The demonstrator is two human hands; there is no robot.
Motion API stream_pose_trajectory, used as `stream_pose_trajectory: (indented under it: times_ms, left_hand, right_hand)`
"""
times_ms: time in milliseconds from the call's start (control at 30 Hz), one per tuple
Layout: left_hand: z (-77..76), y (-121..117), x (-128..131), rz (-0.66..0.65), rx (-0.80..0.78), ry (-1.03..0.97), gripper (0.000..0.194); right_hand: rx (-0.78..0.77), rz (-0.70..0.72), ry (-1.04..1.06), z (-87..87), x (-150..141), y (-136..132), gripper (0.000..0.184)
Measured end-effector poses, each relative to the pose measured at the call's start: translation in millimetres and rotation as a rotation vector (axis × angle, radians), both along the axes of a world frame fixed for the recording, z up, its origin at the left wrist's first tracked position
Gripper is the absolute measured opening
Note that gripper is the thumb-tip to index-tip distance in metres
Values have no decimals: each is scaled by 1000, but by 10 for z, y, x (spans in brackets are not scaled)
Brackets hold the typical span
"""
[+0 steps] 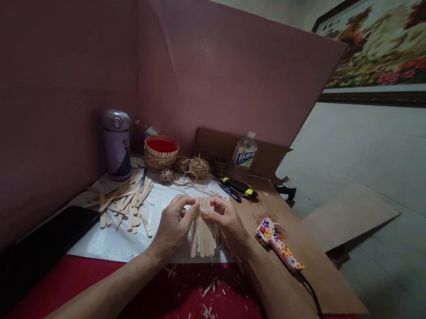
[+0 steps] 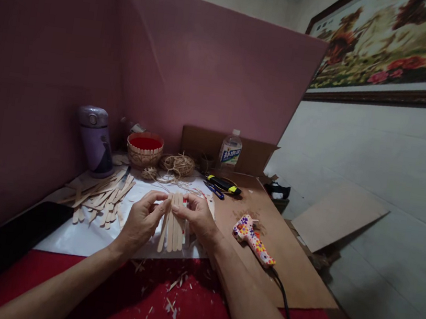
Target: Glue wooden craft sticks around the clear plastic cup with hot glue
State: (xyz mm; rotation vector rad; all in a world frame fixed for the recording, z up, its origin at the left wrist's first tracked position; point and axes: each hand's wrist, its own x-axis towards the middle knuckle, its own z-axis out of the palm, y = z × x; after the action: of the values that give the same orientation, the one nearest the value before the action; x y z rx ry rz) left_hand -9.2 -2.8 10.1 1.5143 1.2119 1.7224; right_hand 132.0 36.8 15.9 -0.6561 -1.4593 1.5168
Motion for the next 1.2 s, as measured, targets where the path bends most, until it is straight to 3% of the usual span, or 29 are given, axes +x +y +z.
stream_pose_trajectory:
  times_ms: [67,200,300,600,900,1200]
  left_hand:
    - [8,6,4,7,-12,-57,16]
    - [43,16,-16,-80,-214,-294,25]
    - [71,32,-58,-100,-204,-390,25]
    - [80,41,-97,-160,-173,-360,23]
    - [36,79,-148,-241,-194,-458,24]
    - [117,49,-156,-321,-267,-606,30]
  right_hand:
    - [2,11,10,-18,2,16,25]
    - [-28,61,40,-34,4,21,24]
    - [-24,62,42,-26,-1,13,24]
    - [-17,47,46,-23,-2,19,22]
    - [-22,72,62,-23,4,18,23]
    - [-66,56,79,13,11,-15,19]
